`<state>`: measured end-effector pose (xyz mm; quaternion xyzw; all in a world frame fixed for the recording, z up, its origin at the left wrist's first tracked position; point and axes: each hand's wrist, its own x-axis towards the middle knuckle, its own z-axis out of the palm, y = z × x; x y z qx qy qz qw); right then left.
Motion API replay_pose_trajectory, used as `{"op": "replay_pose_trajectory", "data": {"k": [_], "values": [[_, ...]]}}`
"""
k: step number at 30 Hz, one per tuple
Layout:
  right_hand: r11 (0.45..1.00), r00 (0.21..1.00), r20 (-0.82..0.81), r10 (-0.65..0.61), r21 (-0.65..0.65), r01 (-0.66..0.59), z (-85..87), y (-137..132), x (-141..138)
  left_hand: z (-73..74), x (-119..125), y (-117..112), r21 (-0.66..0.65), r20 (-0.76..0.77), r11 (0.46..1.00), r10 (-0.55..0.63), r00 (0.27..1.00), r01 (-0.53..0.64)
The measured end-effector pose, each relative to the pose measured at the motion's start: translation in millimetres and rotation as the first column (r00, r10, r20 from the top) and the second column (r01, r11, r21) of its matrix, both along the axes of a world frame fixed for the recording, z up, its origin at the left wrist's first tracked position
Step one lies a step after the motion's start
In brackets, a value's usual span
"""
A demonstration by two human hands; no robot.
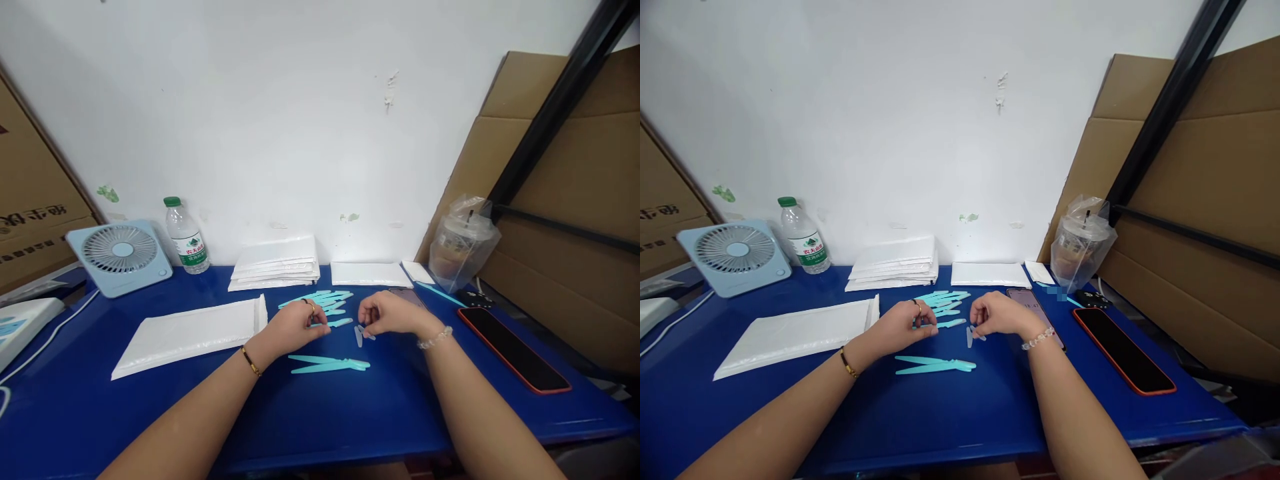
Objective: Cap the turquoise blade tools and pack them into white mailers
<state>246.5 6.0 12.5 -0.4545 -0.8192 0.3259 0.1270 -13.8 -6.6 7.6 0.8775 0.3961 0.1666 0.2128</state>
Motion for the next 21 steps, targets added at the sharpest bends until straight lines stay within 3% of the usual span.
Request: {"op": "replay_pose_trajectory", "data": {"k": [3, 6, 11, 16, 19, 21], "values": [[0.999, 0.989, 0.147, 0.008, -0.036, -0.003, 4.2, -1, 8, 3.4, 2, -8, -0.15, -0.051, 0.974, -0.18, 0.982, 0.171], [0.998, 0.977, 0.209, -0.052, -0.008, 0.055, 1.2, 3, 11, 0.3, 5, -11, -0.164, -0.082, 0.965, -0.22, 0.972, 0.205], [0.976, 0.963, 0.186, -0.196, 0.127, 0.174, -6.9, 12, 13, -5.5, 6, -6, -0.098, -0.115, 0.983, -0.166, 0.979, 0.155], [0.978, 0.987, 0.108, -0.119, 0.185, 0.098, -9.0, 11, 6, -10.7, 3, 6, 0.066, -0.135, 0.998, 0.026, 0.991, -0.017], [0.987, 0.993, 0.106, -0.061, 0.156, 0.044, -6.8, 8, 3, -10.4, 2, 8, 0.12, -0.147, 0.991, 0.069, 0.987, -0.052], [0.993, 0.993, 0.112, -0.029, 0.117, 0.016, -4.6, 7, 4, -8.0, 1, 7, 0.08, -0.149, 0.996, 0.05, 0.988, -0.038]]}}
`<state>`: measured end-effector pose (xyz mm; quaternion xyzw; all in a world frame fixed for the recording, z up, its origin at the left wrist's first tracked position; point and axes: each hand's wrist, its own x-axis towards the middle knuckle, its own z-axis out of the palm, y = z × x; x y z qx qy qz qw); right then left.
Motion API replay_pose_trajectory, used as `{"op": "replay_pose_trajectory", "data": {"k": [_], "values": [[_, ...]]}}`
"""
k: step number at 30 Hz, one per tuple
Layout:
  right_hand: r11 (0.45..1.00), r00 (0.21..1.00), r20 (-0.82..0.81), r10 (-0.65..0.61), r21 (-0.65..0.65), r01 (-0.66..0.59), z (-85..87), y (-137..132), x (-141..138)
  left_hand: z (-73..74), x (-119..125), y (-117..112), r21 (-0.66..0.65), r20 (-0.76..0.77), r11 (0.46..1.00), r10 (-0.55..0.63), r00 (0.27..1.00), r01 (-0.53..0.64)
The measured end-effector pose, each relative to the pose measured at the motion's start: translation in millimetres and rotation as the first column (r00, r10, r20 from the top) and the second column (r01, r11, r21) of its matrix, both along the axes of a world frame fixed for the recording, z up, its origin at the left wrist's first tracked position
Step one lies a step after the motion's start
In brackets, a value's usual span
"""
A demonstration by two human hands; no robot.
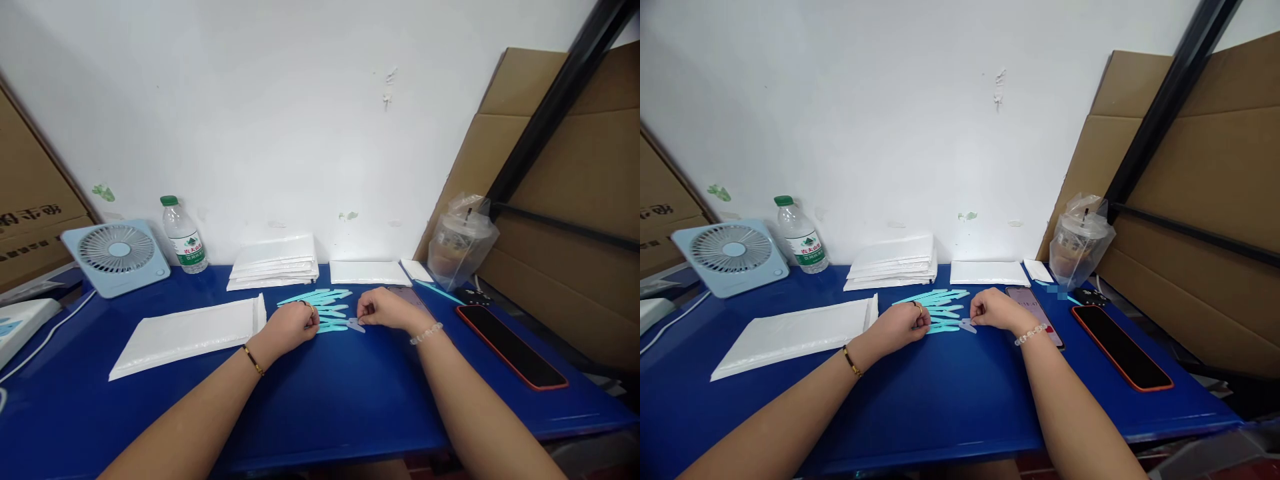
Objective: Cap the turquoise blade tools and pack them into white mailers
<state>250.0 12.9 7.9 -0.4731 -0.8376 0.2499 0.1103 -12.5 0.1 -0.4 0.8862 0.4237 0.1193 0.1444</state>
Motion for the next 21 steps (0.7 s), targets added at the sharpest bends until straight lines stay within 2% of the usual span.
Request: {"op": "replay_pose_trajectory", "data": {"k": [2, 4, 6, 8, 10, 12, 17, 21], "values": [[1.0, 1.0, 0.006, 0.013, -0.023, -0.013, 1.8, -1, 1, 2.7, -2, -2, -0.142, 0.028, 0.988, -0.05, 0.998, 0.053], [0.999, 1.0, 0.01, 0.018, -0.026, -0.017, 2.8, -1, 2, 3.8, -5, -2, -0.306, 0.085, 0.945, -0.091, 0.992, 0.113], [1.0, 1.0, 0.007, 0.02, -0.019, -0.02, 3.0, 0, 1, 2.7, -7, 0, -0.377, 0.137, 0.918, -0.076, 0.988, 0.123], [1.0, 1.0, 0.006, 0.015, 0.001, -0.015, 3.0, 0, 0, -0.2, -8, 3, -0.317, 0.151, 0.945, -0.034, 0.988, 0.081], [1.0, 1.0, 0.004, 0.005, 0.018, -0.005, 3.7, -1, -2, -3.2, -8, 6, -0.202, 0.144, 0.979, -0.003, 0.99, 0.033], [1.0, 1.0, -0.006, 0.006, 0.012, -0.006, 4.9, -3, -4, -5.4, -6, 7, -0.124, 0.129, 0.992, 0.006, 0.992, 0.01], [0.999, 0.999, -0.035, 0.03, -0.017, -0.03, 3.4, -6, -11, -7.4, 1, 6, -0.065, 0.089, 0.998, -0.004, 0.996, 0.01], [0.999, 0.998, -0.058, 0.028, 0.02, -0.027, -5.2, -4, -22, -9.0, 5, 5, -0.047, 0.081, 0.998, -0.033, 0.996, 0.037]]}}
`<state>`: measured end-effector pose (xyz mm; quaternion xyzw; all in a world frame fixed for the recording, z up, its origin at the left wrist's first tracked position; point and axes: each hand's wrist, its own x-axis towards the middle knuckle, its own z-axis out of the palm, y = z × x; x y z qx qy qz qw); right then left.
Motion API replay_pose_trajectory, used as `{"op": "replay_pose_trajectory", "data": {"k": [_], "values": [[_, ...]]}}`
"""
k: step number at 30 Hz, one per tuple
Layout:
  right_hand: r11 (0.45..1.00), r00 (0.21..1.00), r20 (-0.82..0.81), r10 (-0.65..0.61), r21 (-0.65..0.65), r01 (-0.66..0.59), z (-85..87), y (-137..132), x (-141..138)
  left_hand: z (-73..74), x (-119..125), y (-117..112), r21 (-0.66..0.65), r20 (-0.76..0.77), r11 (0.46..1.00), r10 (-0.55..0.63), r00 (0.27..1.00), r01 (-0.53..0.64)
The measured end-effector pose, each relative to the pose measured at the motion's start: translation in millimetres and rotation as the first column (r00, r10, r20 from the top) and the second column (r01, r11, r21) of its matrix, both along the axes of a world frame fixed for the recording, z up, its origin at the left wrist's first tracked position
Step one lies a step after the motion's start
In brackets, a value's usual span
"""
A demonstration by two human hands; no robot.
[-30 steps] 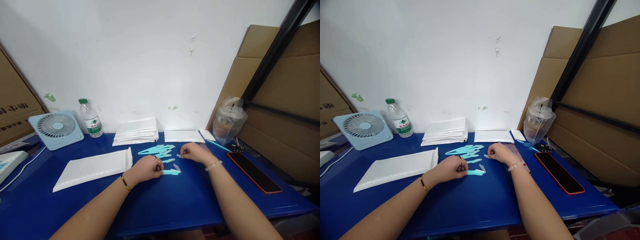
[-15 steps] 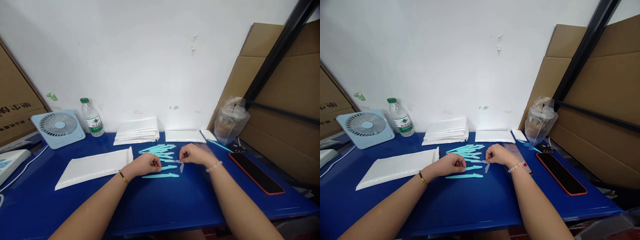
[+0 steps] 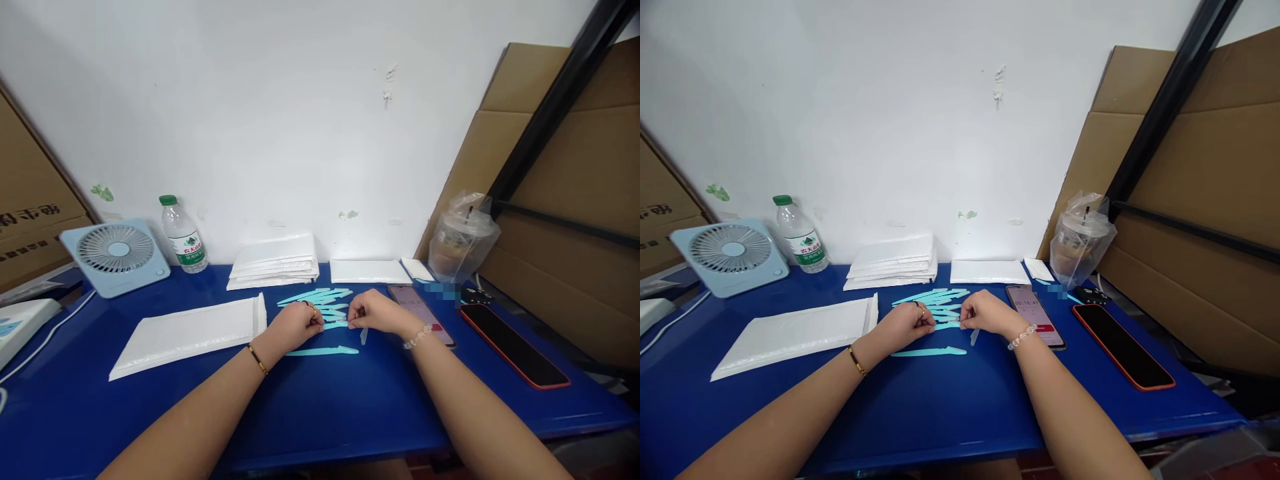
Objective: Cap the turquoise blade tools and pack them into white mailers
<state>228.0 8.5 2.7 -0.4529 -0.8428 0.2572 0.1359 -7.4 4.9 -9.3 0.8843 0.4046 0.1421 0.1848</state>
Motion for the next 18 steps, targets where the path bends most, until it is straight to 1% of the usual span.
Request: {"op": "replay_pose_trajectory", "data": {"k": [2, 5, 7, 10, 12, 15, 18], "values": [[0.999, 1.0, -0.012, -0.009, 0.038, 0.009, -1.9, 1, -2, 0.7, 0, -1, 0.009, -0.018, 1.0, 0.006, 1.0, -0.005], [0.998, 1.0, -0.03, -0.007, 0.055, 0.009, 2.5, 0, 5, 6.7, -2, -4, 0.045, -0.009, 0.998, 0.049, 0.999, -0.049], [0.999, 0.999, -0.02, 0.046, 0.001, -0.046, 8.0, -1, 13, 12.6, -5, -8, 0.033, 0.007, 0.999, 0.03, 1.0, -0.03], [0.981, 0.988, 0.035, 0.148, -0.13, -0.142, 13.6, -4, 21, 18.4, -6, -14, -0.067, -0.027, 0.994, -0.091, 0.996, 0.089], [0.975, 0.986, 0.063, 0.153, -0.17, -0.141, 14.4, -5, 21, 18.1, -5, -16, -0.108, -0.06, 0.986, -0.134, 0.989, 0.127], [0.977, 0.992, 0.06, 0.111, -0.188, -0.098, 14.8, -6, 19, 14.4, -3, -16, -0.113, -0.075, 0.988, -0.11, 0.991, 0.101], [0.952, 0.996, -0.004, 0.094, -0.293, -0.092, 16.0, -7, 17, 12.4, -2, -15, -0.128, -0.079, 0.989, -0.085, 0.993, 0.074]]}}
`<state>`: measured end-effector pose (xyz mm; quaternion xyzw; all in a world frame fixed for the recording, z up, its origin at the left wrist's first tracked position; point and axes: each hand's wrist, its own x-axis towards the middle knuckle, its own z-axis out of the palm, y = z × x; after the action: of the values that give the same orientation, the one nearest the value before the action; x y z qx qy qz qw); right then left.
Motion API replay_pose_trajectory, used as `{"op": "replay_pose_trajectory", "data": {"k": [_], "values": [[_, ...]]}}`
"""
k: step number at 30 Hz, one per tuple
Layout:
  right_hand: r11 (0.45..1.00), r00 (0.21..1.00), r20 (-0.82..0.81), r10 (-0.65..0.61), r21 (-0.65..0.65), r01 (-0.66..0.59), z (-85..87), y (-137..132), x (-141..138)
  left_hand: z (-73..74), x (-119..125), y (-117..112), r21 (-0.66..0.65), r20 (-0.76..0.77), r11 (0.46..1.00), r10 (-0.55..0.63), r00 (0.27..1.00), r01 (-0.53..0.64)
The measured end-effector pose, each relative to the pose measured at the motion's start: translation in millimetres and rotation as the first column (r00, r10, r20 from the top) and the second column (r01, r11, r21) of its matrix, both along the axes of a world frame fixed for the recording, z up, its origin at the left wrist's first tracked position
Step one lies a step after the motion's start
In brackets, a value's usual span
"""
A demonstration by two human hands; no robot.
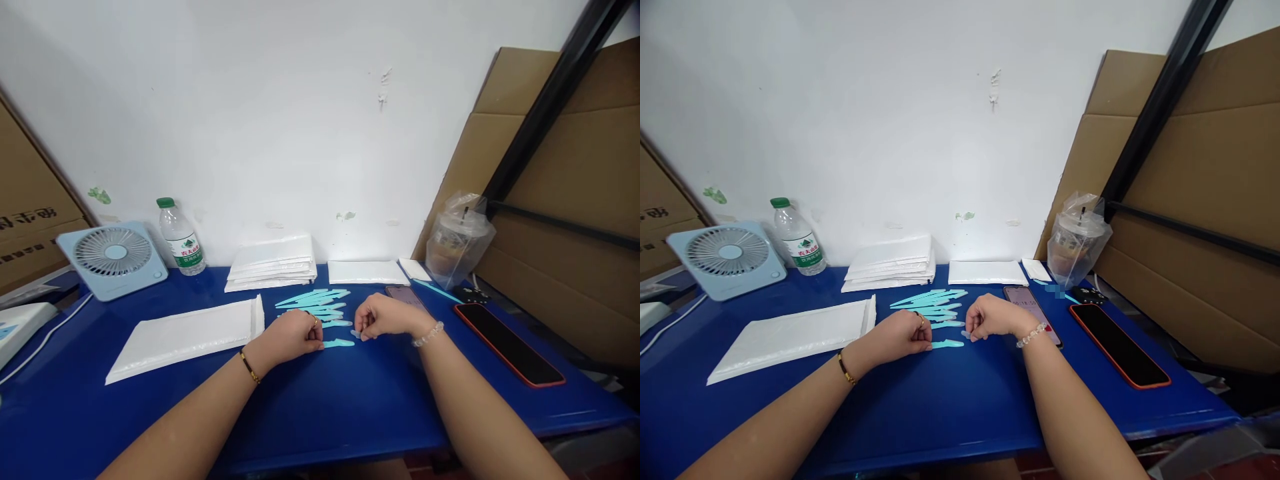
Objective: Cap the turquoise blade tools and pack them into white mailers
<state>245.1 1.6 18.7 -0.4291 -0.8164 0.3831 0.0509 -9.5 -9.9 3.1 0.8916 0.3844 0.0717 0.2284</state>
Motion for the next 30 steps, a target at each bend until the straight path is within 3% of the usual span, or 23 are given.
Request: {"op": "replay_pose_trajectory", "data": {"k": [3, 6, 30], "values": [[0.994, 0.999, -0.042, 0.009, -0.107, -0.013, -0.1, 0.4, -0.5, 0.8, -0.5, 0.3, -0.003, 0.0, 1.0, 0.0, 1.0, 0.0], [0.992, 0.999, -0.048, 0.004, -0.126, -0.01, -2.2, 1.6, -1.8, 1.4, -0.8, 0.0, 0.004, 0.008, 1.0, -0.011, 1.0, 0.011], [0.994, 0.994, 0.106, -0.027, 0.111, 0.015, 2.9, -4.2, -4.5, 5.2, -4.9, 1.8, 0.022, -0.01, 0.999, 0.034, 0.999, -0.034]]}}
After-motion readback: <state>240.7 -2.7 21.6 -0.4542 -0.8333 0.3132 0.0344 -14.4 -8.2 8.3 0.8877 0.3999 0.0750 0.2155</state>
